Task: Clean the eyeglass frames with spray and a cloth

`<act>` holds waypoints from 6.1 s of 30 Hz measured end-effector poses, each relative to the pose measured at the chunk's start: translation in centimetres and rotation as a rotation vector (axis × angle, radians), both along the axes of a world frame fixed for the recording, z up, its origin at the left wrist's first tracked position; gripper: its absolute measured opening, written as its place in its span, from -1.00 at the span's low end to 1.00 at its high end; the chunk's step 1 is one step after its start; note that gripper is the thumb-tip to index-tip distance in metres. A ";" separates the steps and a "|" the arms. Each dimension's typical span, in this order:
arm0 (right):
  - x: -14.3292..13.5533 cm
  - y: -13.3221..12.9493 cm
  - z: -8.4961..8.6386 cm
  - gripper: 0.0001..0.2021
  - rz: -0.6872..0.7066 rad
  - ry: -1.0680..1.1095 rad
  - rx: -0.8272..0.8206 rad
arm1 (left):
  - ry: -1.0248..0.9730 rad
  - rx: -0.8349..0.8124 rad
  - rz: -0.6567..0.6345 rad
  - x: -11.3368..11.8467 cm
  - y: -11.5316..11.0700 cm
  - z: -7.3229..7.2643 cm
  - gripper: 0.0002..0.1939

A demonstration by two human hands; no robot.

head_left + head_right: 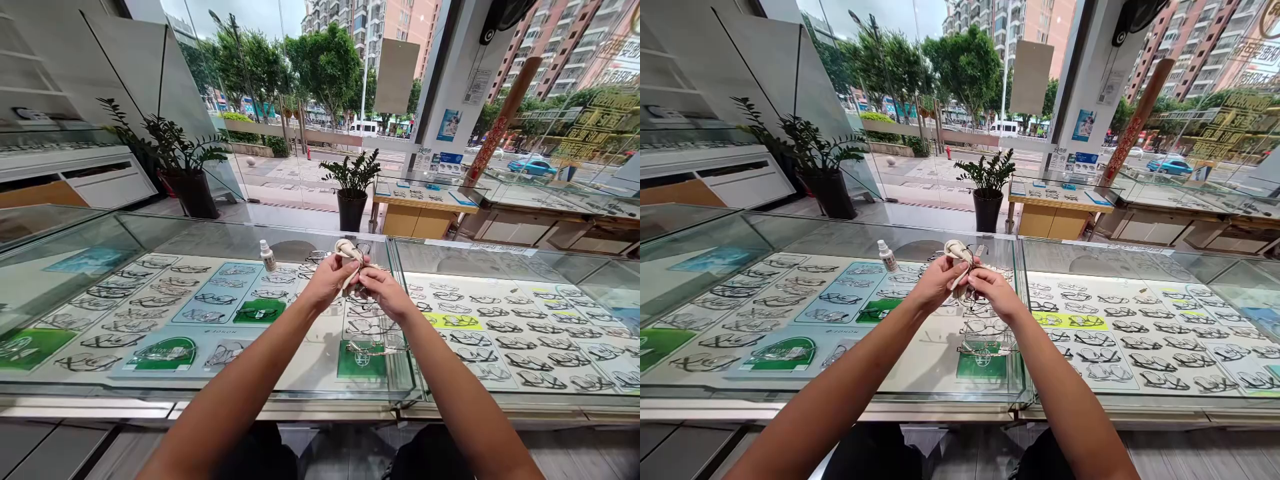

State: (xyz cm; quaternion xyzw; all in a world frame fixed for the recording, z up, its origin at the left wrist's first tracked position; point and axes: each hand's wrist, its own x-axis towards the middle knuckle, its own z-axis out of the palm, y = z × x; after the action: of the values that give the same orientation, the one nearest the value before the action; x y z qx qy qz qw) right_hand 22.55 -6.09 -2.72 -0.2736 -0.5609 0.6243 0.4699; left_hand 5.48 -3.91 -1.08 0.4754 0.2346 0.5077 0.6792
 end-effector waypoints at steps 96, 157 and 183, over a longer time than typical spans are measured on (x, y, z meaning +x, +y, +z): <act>0.4 0.5 -0.2 -0.67 -0.166 -0.112 0.099 | 0.124 0.155 -0.181 -1.9 1.6 0.3 -0.44; 0.0 0.1 0.5 -0.71 -0.368 0.144 0.056 | 0.196 0.145 -0.078 1.2 -0.8 -0.8 -0.38; 0.1 -0.1 0.7 -0.72 -0.381 0.140 0.039 | 0.296 0.285 -0.047 0.5 -0.6 0.1 -0.43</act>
State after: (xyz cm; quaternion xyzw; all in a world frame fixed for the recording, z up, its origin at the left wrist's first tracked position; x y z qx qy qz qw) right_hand 22.66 -6.16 -2.02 -0.3215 -0.4770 0.5305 0.6226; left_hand 5.93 -4.51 -1.02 0.6414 0.2467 0.4442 0.5748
